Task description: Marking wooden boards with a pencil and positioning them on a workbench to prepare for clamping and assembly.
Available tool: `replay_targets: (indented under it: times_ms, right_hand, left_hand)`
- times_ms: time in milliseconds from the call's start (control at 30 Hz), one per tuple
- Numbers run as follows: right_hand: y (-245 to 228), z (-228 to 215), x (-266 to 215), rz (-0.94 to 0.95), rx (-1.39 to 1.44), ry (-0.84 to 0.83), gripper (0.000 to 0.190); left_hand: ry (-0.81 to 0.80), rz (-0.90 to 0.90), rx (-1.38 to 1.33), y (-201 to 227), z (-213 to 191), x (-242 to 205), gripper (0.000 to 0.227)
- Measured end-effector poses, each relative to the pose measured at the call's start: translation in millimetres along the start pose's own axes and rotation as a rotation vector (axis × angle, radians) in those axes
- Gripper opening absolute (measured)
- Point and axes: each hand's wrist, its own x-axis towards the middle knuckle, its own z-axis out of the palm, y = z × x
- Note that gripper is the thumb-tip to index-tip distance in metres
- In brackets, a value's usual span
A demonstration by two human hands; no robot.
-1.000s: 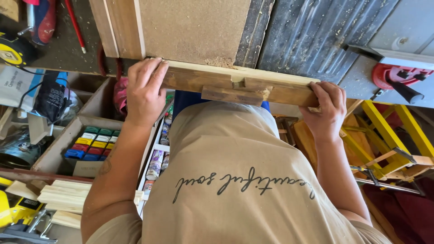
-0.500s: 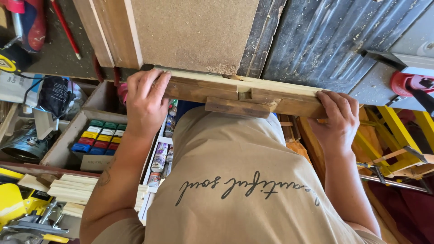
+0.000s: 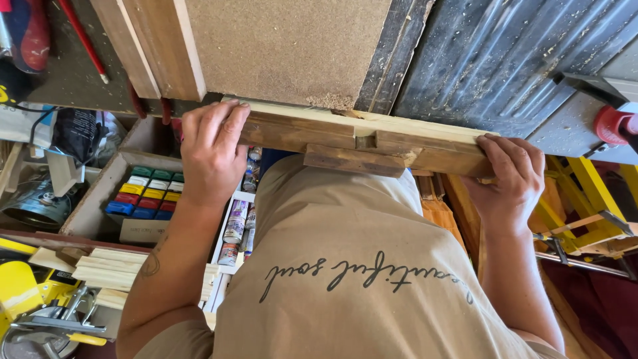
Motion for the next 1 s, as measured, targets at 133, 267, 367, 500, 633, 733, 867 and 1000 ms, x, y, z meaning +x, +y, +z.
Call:
replay_targets:
  times_ms: [133,267,367,500,633,733,867,1000]
  right_hand:
    - [-2.2,-1.1,2.7,-0.007,-0.012,0.000,0.034]
    - [-2.9,-1.3,3.6,-0.007,-0.025,-0.006,0.033]
    - [-2.9,-0.4,5.3,-0.024,-0.023,-0.003,0.030]
    - [-2.7,0.8,6.0,-0.032,-0.014,0.008,0.031]
    - [-2.0,2.1,4.5,-0.029,-0.015,0.018,0.034]
    - [10.8,11.1,-8.6,0.009,0.025,0.007,0.046]
    - [-27.8,24.3,-15.3,0.482,0.296,0.221,0.089]
    - [-50.6,51.6,-33.2,0.813,0.568,0.470,0.039]
  left_hand:
    - [-0.014,0.025,0.009,-3.1,1.6,0.0,0.052]
    - [-0.025,0.016,0.037,-4.0,1.3,-0.3,0.053]
    - [-0.016,0.031,0.043,-4.9,1.3,0.2,0.054]
    - [-0.012,0.036,0.010,-6.4,1.7,0.1,0.053]
    - [-0.018,0.043,0.092,-4.4,2.8,-3.6,0.036]
    - [0.052,0.141,0.123,5.8,4.9,3.4,0.024]
    - [0.042,0.154,-0.039,2.0,5.6,-6.8,0.033]
    - [0.056,0.036,-0.276,-4.6,2.6,-19.0,0.043]
